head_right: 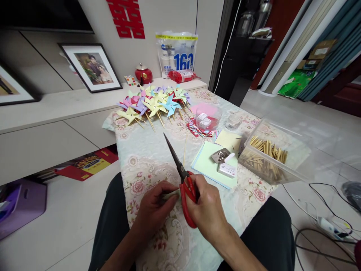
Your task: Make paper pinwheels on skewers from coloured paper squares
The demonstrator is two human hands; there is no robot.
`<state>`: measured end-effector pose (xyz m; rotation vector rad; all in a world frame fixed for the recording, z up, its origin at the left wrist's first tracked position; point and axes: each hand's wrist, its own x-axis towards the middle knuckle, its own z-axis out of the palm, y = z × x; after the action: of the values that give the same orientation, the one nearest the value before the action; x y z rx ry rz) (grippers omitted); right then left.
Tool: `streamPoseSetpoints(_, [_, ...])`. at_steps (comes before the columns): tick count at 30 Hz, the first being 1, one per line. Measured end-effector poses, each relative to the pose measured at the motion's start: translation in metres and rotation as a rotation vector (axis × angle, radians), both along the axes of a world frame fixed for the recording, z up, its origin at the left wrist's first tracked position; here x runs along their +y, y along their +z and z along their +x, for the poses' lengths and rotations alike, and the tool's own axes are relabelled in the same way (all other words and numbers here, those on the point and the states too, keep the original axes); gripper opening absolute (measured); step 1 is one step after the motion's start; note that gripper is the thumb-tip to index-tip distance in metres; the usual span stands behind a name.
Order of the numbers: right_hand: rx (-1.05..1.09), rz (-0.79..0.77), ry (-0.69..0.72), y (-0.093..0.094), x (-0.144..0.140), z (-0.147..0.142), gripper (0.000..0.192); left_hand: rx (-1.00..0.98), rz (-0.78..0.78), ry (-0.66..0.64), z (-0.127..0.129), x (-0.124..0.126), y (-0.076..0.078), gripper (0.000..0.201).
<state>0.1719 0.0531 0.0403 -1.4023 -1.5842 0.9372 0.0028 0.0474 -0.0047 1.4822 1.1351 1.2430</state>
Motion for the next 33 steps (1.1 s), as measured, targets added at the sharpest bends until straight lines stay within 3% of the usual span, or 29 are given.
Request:
streamPoseSetpoints(5, [0.435,-0.268,0.041,0.007,0.019,0.001,0.026,-0.381,-0.319,0.043,-0.006,0.000,0.003,0.025])
streamPoseSetpoints(11, [0.738,-0.309,0.162,-0.004,0.042,0.004,0.029,-0.684,-0.403,-0.017,-0.011,0.011,0.008,0.037])
streamPoseSetpoints(14, [0.689,-0.323,0.308,-0.003,0.052,0.007,0.025,-0.713,-0.600,-0.167,-0.011,0.011,0.011,0.033])
streamPoseSetpoints(18, [0.561,-0.374,0.488,0.011,0.064,0.009,0.025,-0.786,-0.798,-0.387,-0.003,0.007,0.014,0.044])
streamPoseSetpoints(20, [0.532,-0.400,0.561,0.016,0.069,0.009,0.023,-0.864,-0.858,-0.395,0.003,0.005,0.017,0.042])
streamPoseSetpoints(24, [0.481,-0.417,0.627,0.018,0.076,0.008,0.018,-1.042,-0.888,-0.254,0.010,0.007,0.023,0.022])
streamPoseSetpoints(27, [0.484,-0.361,0.549,0.016,0.076,0.007,0.022,-1.085,-0.812,-0.180,0.008,0.016,0.024,0.031])
streamPoseSetpoints(31, [0.514,-0.253,0.242,0.017,0.062,0.009,0.034,-1.048,-0.729,-0.007,0.000,0.032,0.019,0.030])
streamPoseSetpoints(33, [0.460,-0.249,0.155,0.016,0.046,0.013,0.036,-1.037,-0.684,0.081,-0.003,0.037,0.016,0.027])
